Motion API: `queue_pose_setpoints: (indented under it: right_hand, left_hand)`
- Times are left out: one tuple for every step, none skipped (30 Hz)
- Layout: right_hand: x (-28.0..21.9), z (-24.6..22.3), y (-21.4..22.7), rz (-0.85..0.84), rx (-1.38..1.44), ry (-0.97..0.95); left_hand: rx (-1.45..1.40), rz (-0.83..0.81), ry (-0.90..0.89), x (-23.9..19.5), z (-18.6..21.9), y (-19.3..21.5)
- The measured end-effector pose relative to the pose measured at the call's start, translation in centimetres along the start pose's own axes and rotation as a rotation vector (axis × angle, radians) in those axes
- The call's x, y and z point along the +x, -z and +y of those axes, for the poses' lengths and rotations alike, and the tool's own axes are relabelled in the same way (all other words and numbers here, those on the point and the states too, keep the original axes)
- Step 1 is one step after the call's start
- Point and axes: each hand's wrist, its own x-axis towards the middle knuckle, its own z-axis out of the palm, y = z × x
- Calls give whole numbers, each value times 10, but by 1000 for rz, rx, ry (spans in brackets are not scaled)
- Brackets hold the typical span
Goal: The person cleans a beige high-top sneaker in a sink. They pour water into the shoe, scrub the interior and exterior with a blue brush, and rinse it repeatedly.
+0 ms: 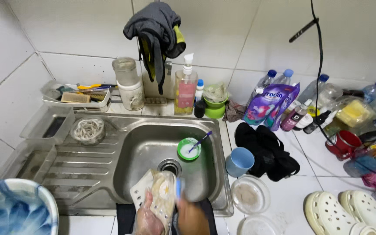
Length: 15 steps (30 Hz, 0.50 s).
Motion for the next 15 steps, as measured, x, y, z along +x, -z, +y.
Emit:
queue_pose_setpoints:
  right_hand:
    - [-5,13,-14,-65,-213,-115]
    - [-10,26,-29,-129,-426,-231]
    - [-3,15,-12,-130,-427,-232]
    - [4,4,4,-36,-300,-30]
    - [6,-5,18,53,-170,164]
    - [17,-13,23,44,-170,156]
    - [32,-24,29,53,-139,258]
    - [48,-37,36,62,-108,360]
    - [34,-24,24,62,-104,356]
    - [20,-13,12,100,-132,277]
    - [12,-3,4,144,-167,207]
    - [31,16,-36,150,-169,212]
    - [43,38,-79,122,121,607]
    - [56,61,-122,80,420,997]
    - [40,63,-112,77,421,997]
  left_hand:
    - [8,15,2,-6,0,-4]
    - [17,30,5,-11,-1,-8]
    - [16,31,6,-6,-1,-6]
    - [24,15,-3,-2,-1,-3]
    - [34,7,-8,-1,-3,3]
    - [34,18,-3,-15,-4,-4]
    - [37,16,10,-24,-1,-16]
    - [41,15,23,-34,2,-29]
    - [46,18,25,-23,-1,-14]
    - [31,21,11,-12,-3,0]
    - [11,13,-7,3,-7,10]
    - [9,5,-8,16,0,18]
    - [31,-49,105,25,4,32]
    - [54,-102,219,33,7,46]
    - [52,-100,218,33,6,43]
